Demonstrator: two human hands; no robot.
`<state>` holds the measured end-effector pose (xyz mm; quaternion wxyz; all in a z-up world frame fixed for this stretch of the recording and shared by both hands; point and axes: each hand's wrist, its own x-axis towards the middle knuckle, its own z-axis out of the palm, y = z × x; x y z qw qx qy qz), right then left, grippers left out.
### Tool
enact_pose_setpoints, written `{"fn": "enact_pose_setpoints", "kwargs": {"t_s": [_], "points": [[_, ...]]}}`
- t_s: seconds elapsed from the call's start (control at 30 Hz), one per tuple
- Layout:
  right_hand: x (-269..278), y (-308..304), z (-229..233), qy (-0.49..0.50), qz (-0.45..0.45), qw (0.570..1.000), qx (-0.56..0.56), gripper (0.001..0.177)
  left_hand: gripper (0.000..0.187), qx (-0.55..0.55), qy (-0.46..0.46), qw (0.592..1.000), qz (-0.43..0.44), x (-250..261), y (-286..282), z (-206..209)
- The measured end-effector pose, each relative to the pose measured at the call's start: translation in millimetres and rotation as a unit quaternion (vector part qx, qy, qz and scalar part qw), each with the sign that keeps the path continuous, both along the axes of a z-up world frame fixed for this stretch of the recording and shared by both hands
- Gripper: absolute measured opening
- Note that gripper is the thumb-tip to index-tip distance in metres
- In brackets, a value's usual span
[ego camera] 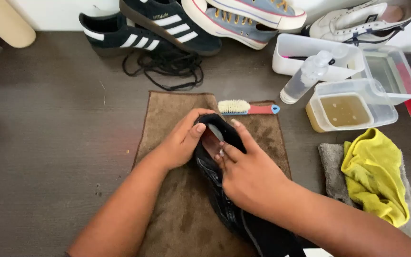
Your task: The person scrubs the inside of a black sneaker with a brush, then wipes the interior with a yellow cloth. The person repeats the scrubbing and wiping cycle on the same shoe.
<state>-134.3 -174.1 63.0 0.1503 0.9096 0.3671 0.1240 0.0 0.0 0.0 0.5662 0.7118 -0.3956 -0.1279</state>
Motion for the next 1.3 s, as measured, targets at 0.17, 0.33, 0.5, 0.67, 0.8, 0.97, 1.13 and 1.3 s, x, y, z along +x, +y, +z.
{"fn": "enact_pose_setpoints", "kwargs": {"t_s": [0.17, 0.33, 0.5, 0.67, 0.8, 0.97, 1.13, 1.3], "points": [[9.9, -9.4, 3.2, 0.034, -0.057, 0.998, 0.008, 0.065, 0.064, 0.015, 0.011, 1.0, 0.01, -0.5, 0.3, -0.2], [13.0, 0.8, -4.2, 0.022, -0.062, 0.998, -0.019, 0.072, 0.072, 0.036, 0.039, 0.999, 0.005, -2.9, 1.4, 7.2], [-2.8, 0.6, 10.9, -0.011, -0.051, 0.998, 0.034, 0.07, 0.064, -0.014, -0.01, 1.0, -0.01, 0.1, 1.1, 3.9], [16.9, 1.3, -8.4, 0.002, -0.071, 0.997, -0.014, 0.067, 0.065, -0.004, -0.006, 1.0, -0.01, 2.1, 0.5, -0.3], [26.8, 1.3, -15.6, 0.053, -0.099, 0.992, -0.058, 0.068, 0.066, 0.012, 0.018, 1.0, -0.017, 0.4, 3.5, 3.1], [3.8, 2.5, 21.6, 0.092, -0.091, 0.992, 0.008, 0.085, 0.059, 0.001, -0.007, 1.0, -0.014, 0.7, 3.3, 8.1], [21.2, 9.5, -16.3, 0.074, -0.111, 0.99, -0.046, 0.069, 0.067, 0.009, 0.017, 1.0, -0.017, -3.5, 1.7, 2.6], [7.7, 7.0, 20.5, -0.005, -0.069, 0.996, 0.057, 0.062, 0.067, 0.032, -0.01, 0.999, -0.003, 3.1, 2.9, 2.6]]}}
